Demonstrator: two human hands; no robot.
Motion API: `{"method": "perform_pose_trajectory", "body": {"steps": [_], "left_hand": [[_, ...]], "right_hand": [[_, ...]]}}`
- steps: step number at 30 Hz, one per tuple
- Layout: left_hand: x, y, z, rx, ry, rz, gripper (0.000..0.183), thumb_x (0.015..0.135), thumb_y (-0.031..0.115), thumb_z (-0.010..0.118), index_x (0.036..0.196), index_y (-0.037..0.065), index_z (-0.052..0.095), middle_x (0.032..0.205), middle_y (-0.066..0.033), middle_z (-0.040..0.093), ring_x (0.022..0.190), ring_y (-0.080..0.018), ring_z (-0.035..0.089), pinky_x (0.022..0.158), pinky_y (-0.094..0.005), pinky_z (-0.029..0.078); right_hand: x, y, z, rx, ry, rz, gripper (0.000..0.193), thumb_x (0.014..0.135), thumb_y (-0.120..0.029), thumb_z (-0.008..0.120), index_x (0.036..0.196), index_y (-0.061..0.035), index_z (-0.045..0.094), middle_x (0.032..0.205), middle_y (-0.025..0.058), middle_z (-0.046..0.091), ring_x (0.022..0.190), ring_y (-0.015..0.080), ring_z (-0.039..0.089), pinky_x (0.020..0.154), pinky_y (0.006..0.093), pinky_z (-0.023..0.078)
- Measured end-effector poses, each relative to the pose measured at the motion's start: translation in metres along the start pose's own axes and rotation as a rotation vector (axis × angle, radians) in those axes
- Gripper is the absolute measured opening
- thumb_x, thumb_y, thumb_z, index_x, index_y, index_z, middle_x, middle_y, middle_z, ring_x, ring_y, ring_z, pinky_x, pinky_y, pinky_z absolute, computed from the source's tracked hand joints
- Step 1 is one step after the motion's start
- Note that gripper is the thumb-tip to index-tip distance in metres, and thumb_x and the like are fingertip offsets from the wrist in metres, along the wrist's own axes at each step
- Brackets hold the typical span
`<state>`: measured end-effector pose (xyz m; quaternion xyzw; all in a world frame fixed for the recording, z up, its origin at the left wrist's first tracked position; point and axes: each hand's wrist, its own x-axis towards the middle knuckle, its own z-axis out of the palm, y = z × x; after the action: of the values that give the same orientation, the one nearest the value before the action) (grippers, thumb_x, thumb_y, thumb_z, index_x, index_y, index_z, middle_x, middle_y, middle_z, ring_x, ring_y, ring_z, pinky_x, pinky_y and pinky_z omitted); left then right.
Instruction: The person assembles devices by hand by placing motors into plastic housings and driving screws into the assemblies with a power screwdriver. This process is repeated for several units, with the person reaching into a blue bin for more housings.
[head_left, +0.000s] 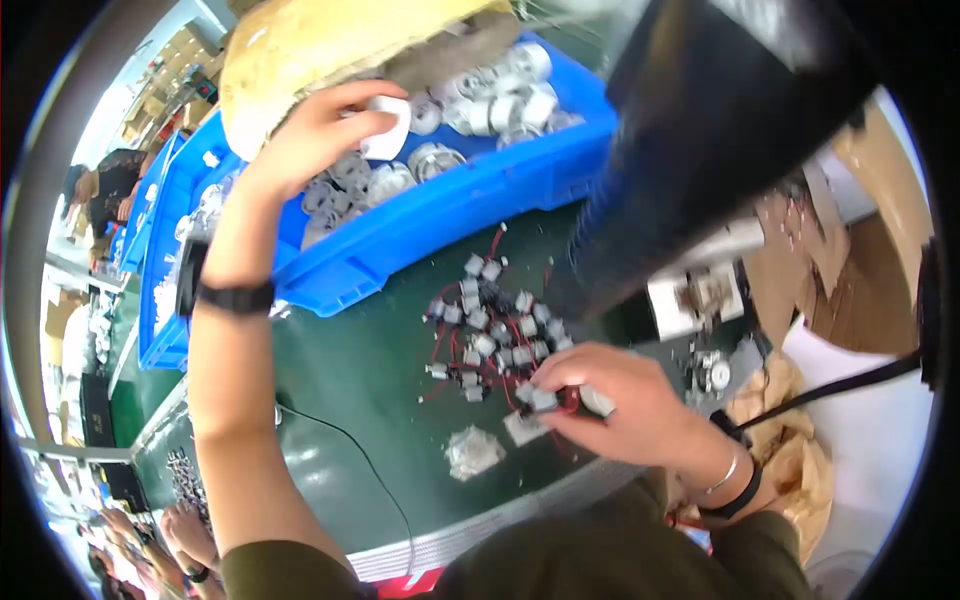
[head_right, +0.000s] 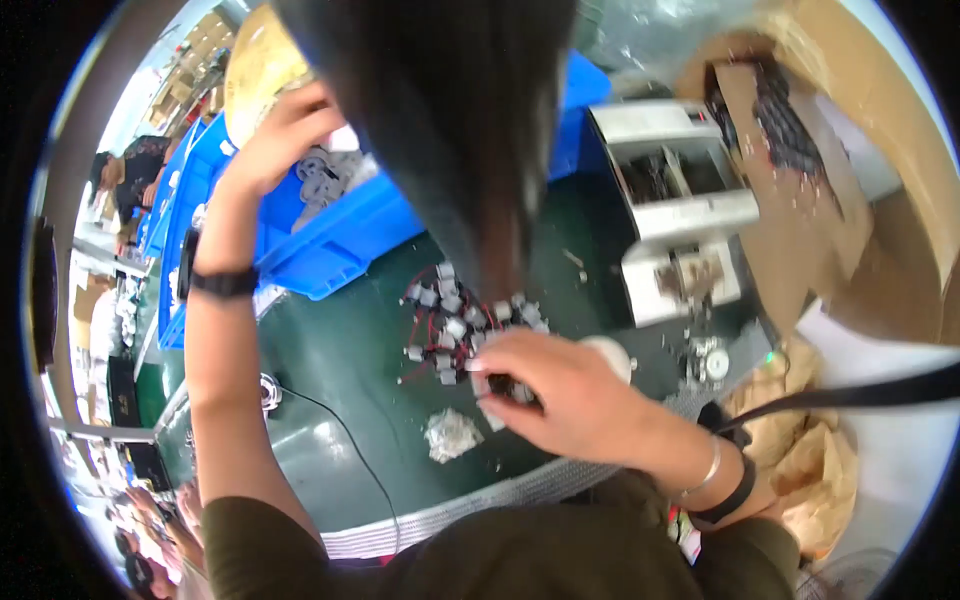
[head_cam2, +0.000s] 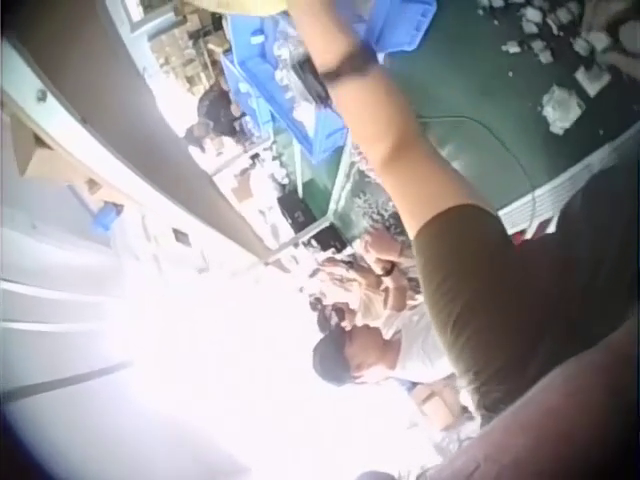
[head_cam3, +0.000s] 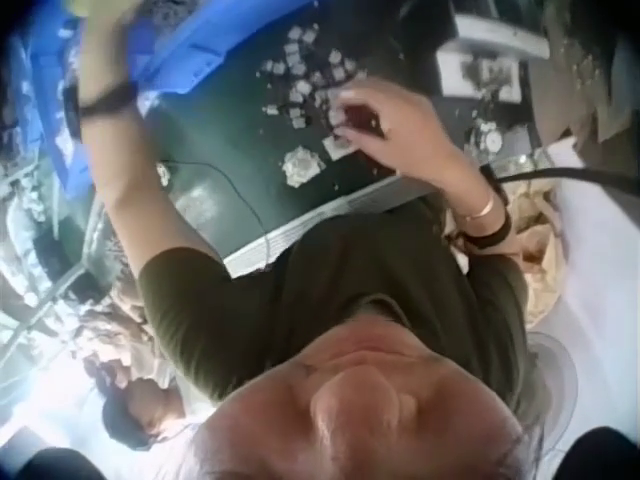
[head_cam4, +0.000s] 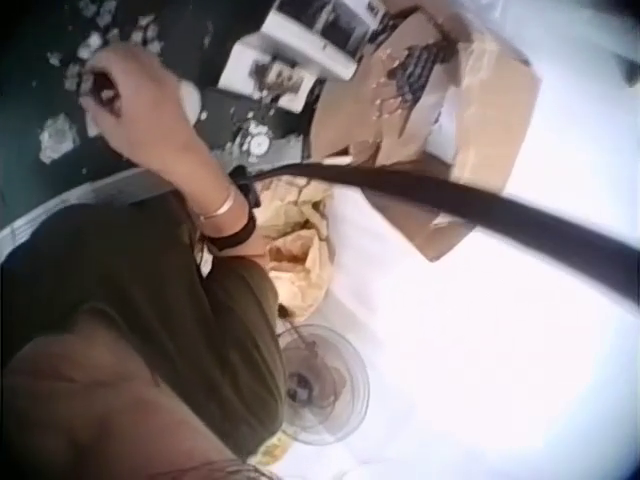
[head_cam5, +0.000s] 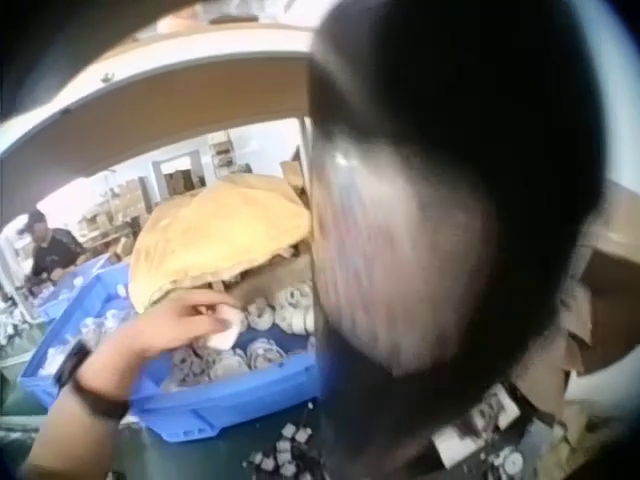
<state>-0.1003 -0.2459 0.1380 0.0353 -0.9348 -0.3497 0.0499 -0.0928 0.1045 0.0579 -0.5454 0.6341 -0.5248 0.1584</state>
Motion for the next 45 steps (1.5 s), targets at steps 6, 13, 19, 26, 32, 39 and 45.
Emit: {"method": "perform_pose_trajectory", "body": {"steps": [6,13,19,26,32,39,45], "left_hand": [[-0.122,0.048,0.154,-0.788,-0.169,0.269,0.059,0.069,0.002,0.074,0.121,0.007,0.046,0.117,-0.0091,0.054,0.107,-0.0184,0.055,0.091,-0.0326,0.046],[-0.12,0.085,0.269,-0.336,0.265,0.42,0.051,0.067,0.013,0.079,0.11,0.004,0.053,0.12,-0.0171,0.054,0.111,-0.0352,0.054,0.092,-0.039,0.045],[-0.124,0.09,0.271,-0.248,0.223,0.277,0.062,0.066,0.014,0.081,0.117,0.004,0.047,0.116,-0.0158,0.056,0.108,-0.029,0.057,0.089,-0.0363,0.046],[-0.118,0.09,0.255,-0.301,0.133,0.359,0.073,0.063,0.018,0.081,0.124,0.003,0.043,0.114,-0.0176,0.054,0.105,-0.0347,0.054,0.091,-0.0413,0.043],[-0.131,0.083,0.236,-0.246,0.101,0.314,0.086,0.062,0.021,0.082,0.133,0.003,0.038,0.128,-0.0204,0.047,0.117,-0.0359,0.049,0.098,-0.0411,0.04],[-0.122,0.094,0.257,-0.254,0.158,0.347,0.066,0.065,0.014,0.078,0.121,0.001,0.045,0.113,-0.0169,0.053,0.102,-0.0359,0.054,0.086,-0.0408,0.046],[-0.123,0.089,0.269,-0.136,0.364,0.441,0.063,0.061,0.018,0.082,0.111,0.002,0.048,0.106,-0.0151,0.054,0.094,-0.0349,0.055,0.079,-0.0419,0.046]], "right_hand": [[-0.031,0.0,-0.026,0.36,0.376,0.297,0.026,0.081,0.006,0.062,0.105,0.0019,0.054,0.104,0.0093,0.057,0.091,0.0158,0.061,0.077,0.0277,0.052],[-0.041,-0.007,-0.051,0.189,0.363,0.301,0.029,0.08,0.007,0.065,0.107,0.0046,0.054,0.102,0.0079,0.058,0.091,0.014,0.06,0.081,0.0275,0.051],[-0.054,-0.002,-0.057,-0.196,0.035,0.369,0.026,0.077,0.003,0.066,0.101,0.0012,0.058,0.095,0.007,0.06,0.081,0.0118,0.06,0.076,0.0255,0.051],[-0.048,0.0,-0.058,-0.346,0.04,0.204,0.025,0.072,0.002,0.07,0.095,0.0003,0.06,0.089,0.007,0.061,0.074,0.0136,0.059,0.068,0.0265,0.049],[-0.055,-0.003,-0.061,-0.289,0.123,0.217,0.025,0.071,0.0,0.072,0.093,0.0001,0.06,0.084,0.0058,0.06,0.072,0.0133,0.058,0.066,0.0257,0.048],[-0.052,0.003,-0.046,-0.304,0.06,0.29,0.024,0.071,-0.003,0.074,0.089,-0.0013,0.059,0.079,0.0046,0.058,0.067,0.0129,0.054,0.063,0.025,0.046],[-0.052,0.001,-0.033,-0.541,0.004,0.228,0.02,0.072,-0.004,0.07,0.088,-0.002,0.058,0.08,0.0073,0.054,0.064,0.0197,0.054,0.061,0.0292,0.046]]}}
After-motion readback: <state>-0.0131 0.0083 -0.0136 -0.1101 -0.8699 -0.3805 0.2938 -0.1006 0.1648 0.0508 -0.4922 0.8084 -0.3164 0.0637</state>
